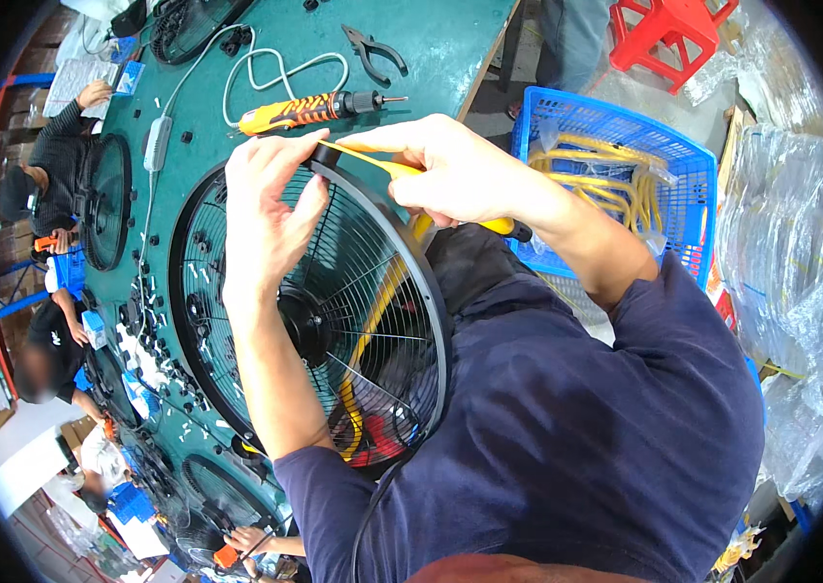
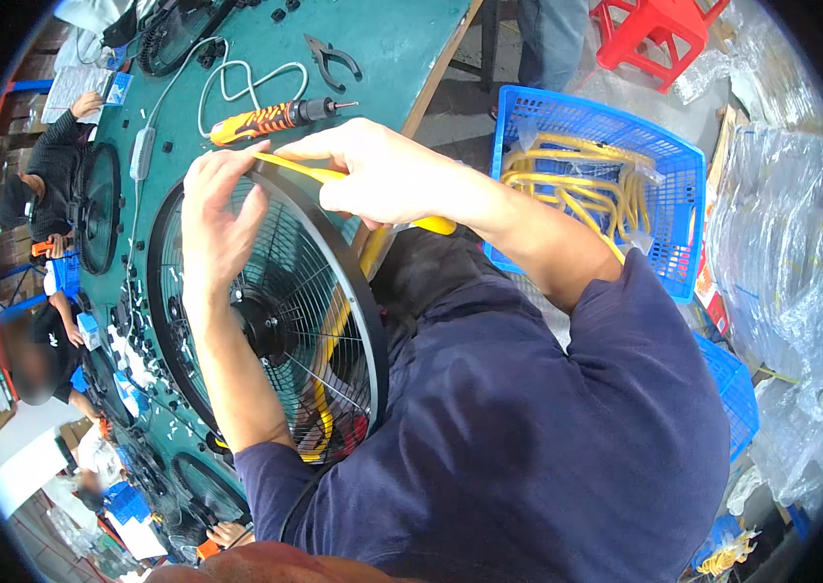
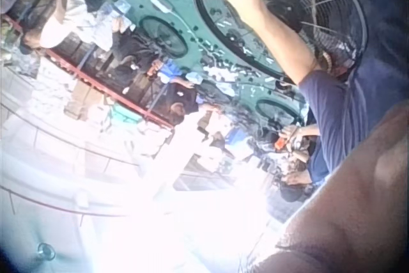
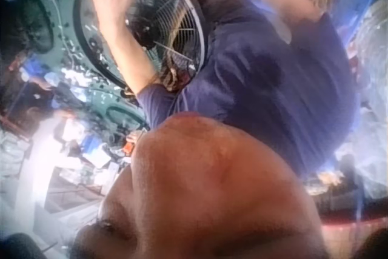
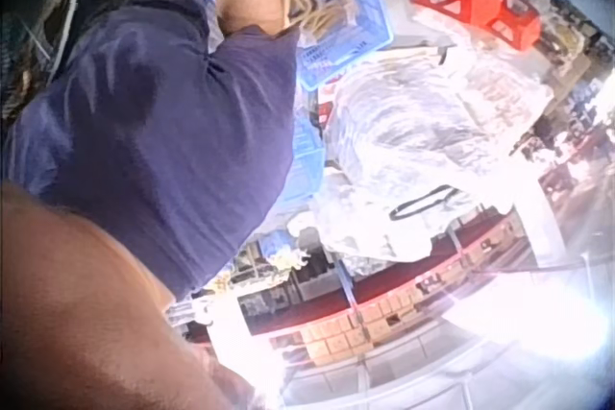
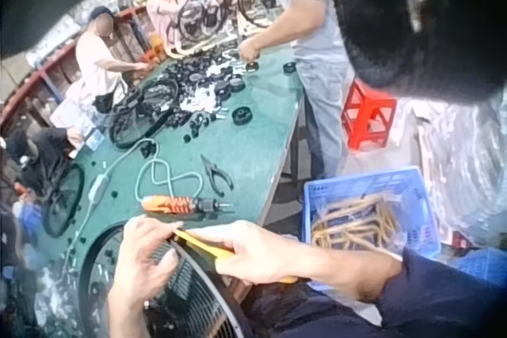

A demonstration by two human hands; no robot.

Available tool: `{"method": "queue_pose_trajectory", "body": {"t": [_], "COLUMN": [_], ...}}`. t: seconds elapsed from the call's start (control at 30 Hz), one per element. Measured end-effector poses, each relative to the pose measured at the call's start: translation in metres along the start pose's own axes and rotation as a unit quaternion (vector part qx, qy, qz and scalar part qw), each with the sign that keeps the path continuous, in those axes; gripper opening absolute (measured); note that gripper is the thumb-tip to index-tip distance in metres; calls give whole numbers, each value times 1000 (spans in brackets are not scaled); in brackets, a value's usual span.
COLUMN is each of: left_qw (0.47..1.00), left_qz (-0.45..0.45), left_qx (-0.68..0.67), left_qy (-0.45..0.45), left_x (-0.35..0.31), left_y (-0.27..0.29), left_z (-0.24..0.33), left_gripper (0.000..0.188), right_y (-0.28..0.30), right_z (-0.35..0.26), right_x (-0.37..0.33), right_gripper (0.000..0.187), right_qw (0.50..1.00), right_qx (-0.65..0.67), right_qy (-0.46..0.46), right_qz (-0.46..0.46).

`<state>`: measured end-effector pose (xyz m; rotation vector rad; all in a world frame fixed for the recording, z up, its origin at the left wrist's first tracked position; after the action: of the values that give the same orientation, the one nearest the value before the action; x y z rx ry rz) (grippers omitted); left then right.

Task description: Assembling an industrial-style electric fan by attaching the cage and motor housing parts.

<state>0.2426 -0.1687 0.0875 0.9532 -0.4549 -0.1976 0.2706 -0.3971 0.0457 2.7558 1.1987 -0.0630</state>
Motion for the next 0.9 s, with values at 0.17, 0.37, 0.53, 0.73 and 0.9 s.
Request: {"method": "queue_pose_trajectory", "body": {"t": [0.17,0.37,0.53,0.73,0.9], "left_qw": [998,998,997,998,997], "left_qz": [58,52,68,50,51], "left_qx": [-7,-20,-27,-8,9], "left_qy": [10,-14,-16,-35,-48], "left_x": [-8,-16,-17,-18,-19], "left_y": [23,27,25,26,25], "left_z": [6,10,9,12,13], "left_gripper": [45,47,47,50,52], "right_y": [-8,-11,-15,-17,-17], "right_z": [-3,-15,-20,-22,-27], "right_x": [0,11,7,1,-3], "right_gripper": [66,67,70,73,73], "right_qw": [1000,999,999,1000,999], "right_qx": [-4,-37,-38,-22,-36], "right_qy": [-13,6,-1,-10,-8], "right_qz": [2,12,11,17,10]}}
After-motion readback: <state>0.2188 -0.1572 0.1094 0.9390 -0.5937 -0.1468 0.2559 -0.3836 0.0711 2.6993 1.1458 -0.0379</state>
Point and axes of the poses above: each hand's wrist, its own x-axis towards the middle knuckle, its own y-axis out of the back of the hand, z = x × y, the point moved 1 cm from there along x, towards the middle knuckle, and after that the axes turned 11 degrees about -x, right-handed, at the moved point
